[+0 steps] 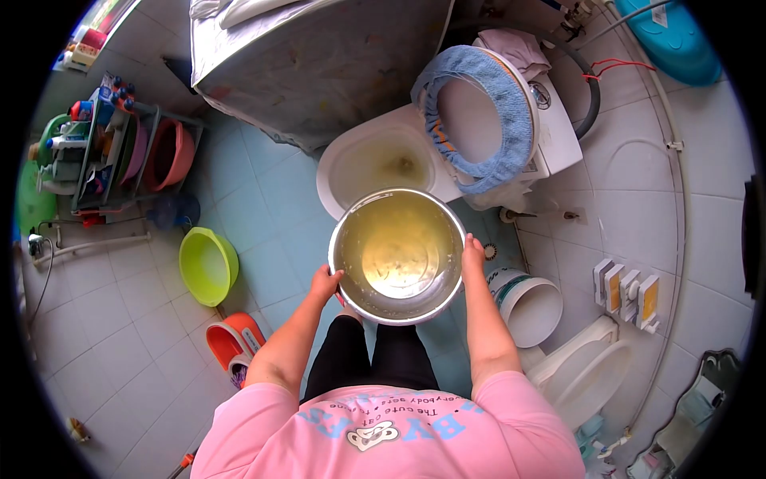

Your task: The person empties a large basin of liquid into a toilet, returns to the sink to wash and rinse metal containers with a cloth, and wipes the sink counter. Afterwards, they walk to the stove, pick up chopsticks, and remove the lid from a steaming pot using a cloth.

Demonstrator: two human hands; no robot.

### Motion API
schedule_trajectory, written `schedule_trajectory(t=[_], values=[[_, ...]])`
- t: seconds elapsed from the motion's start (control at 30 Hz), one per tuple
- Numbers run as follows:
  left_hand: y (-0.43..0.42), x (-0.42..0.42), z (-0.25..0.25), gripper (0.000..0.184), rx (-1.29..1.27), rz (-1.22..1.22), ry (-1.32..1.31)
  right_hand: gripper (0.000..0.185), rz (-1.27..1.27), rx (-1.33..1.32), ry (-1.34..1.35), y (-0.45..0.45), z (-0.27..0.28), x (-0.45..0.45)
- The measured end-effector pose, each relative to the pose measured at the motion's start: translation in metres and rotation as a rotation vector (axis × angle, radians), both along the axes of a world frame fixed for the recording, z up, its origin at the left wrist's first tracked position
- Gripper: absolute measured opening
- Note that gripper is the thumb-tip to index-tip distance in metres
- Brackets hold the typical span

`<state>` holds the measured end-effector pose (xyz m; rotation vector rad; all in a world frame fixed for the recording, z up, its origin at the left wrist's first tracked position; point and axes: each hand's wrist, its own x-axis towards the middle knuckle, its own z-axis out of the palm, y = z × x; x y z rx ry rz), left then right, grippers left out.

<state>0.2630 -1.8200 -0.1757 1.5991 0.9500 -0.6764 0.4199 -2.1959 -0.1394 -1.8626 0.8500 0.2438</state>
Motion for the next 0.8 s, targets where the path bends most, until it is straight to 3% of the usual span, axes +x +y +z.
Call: schedule_trajectory(t=[0.07, 0.27, 0.37, 0.47, 0.67, 0.8], values=[[0.003, 0.002, 0.001, 0.022, -0.008, -0.014, -0.012, 0.039, -0.012, 0.015, 0.014, 0.003, 0.004, 0.003], [0.011, 0.001, -0.007, 0.021, 0.02, -0.062, -0.014, 0.037, 0.079, -0.016, 0.132, 0.001, 0.0, 0.008], [0.013, 0.009, 0.009, 0.034, 0.004, -0.045, 0.03, 0.039, 0.056, -0.001, 0.173, 0.006, 0.003, 0.012], [0.013, 0.016, 0.024, 0.022, -0.034, -0.005, 0.023, 0.043, 0.034, 0.042, 0.181, 0.007, 0.001, 0.014], [0.019, 0.024, 0.031, 0.023, -0.117, 0.044, 0.051, 0.052, 0.052, -0.033, 0.244, 0.012, -0.002, 0.028], [0.023, 0.044, 0.066, 0.031, -0.142, 0.125, 0.084, 0.056, 0.082, -0.032, 0.286, 0.014, -0.01, 0.039]])
